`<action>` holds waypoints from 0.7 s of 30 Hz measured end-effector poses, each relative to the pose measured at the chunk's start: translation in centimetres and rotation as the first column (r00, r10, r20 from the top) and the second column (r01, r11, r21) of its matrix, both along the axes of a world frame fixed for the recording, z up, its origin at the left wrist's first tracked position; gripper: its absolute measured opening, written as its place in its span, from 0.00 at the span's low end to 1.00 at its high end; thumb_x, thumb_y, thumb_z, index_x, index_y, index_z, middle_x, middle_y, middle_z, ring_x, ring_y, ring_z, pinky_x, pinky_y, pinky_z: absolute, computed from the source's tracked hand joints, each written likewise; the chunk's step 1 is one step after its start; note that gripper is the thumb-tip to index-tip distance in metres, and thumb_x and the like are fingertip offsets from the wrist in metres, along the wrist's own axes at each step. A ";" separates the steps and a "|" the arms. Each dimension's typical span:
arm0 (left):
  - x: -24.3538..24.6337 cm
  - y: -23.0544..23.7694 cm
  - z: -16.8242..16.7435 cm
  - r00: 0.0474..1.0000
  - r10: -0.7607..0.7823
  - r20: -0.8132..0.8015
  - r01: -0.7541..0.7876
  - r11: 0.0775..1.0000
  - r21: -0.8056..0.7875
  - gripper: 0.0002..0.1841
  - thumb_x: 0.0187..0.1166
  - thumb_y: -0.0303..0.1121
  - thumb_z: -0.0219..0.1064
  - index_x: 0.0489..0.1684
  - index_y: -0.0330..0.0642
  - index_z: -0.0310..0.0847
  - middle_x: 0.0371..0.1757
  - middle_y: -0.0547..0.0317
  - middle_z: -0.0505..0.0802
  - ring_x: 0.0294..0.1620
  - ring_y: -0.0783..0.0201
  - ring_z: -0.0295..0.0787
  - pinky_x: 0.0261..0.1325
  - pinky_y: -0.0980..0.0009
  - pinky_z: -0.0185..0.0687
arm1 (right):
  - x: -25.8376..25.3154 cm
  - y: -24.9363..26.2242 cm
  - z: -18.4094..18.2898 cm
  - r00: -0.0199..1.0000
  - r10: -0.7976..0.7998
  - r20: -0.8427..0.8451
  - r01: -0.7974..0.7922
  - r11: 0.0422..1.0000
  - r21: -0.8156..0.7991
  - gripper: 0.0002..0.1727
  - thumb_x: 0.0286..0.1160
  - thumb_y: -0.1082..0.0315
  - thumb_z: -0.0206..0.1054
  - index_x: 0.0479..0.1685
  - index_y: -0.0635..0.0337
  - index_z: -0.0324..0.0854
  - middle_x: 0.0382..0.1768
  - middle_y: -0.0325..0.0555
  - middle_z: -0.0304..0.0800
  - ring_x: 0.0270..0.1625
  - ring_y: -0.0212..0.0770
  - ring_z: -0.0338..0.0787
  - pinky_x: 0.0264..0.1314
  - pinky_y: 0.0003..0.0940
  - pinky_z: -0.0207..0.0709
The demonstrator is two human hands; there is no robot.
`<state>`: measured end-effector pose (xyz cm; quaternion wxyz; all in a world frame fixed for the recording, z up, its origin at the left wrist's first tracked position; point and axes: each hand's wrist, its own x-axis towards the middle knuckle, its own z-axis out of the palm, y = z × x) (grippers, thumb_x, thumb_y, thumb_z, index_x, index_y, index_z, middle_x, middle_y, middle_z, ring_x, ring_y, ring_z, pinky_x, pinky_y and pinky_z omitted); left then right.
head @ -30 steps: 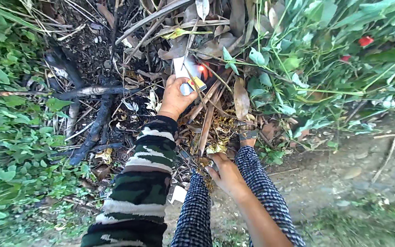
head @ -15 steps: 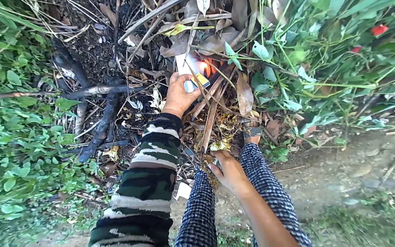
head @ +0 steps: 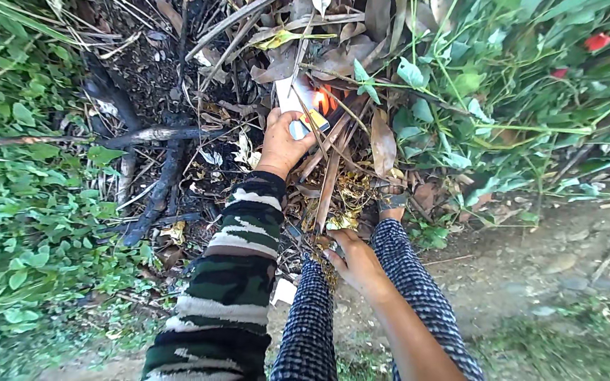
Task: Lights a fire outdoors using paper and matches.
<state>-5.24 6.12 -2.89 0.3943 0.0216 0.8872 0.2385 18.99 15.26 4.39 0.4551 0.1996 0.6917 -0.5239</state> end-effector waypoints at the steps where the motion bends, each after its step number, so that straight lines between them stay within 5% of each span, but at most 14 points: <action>1: 0.0 0.1 0.0 1.000 -0.004 -0.001 0.004 1.000 -0.008 0.27 0.72 0.39 0.80 0.68 0.37 0.81 0.84 0.32 0.69 0.82 0.42 0.70 0.79 0.48 0.70 | 0.0 0.0 0.0 1.000 0.000 0.002 0.000 1.000 0.002 0.26 0.86 0.58 0.63 0.79 0.59 0.77 0.75 0.56 0.80 0.71 0.52 0.86 0.74 0.46 0.78; 21: 0.0 0.4 -0.2 1.000 -0.011 0.015 0.011 0.999 -0.031 0.28 0.72 0.40 0.80 0.69 0.37 0.80 0.83 0.36 0.71 0.80 0.45 0.72 0.78 0.51 0.72 | -0.1 0.0 0.0 1.000 0.017 0.001 -0.017 1.000 0.005 0.26 0.86 0.57 0.63 0.79 0.59 0.77 0.74 0.57 0.81 0.68 0.53 0.88 0.72 0.46 0.80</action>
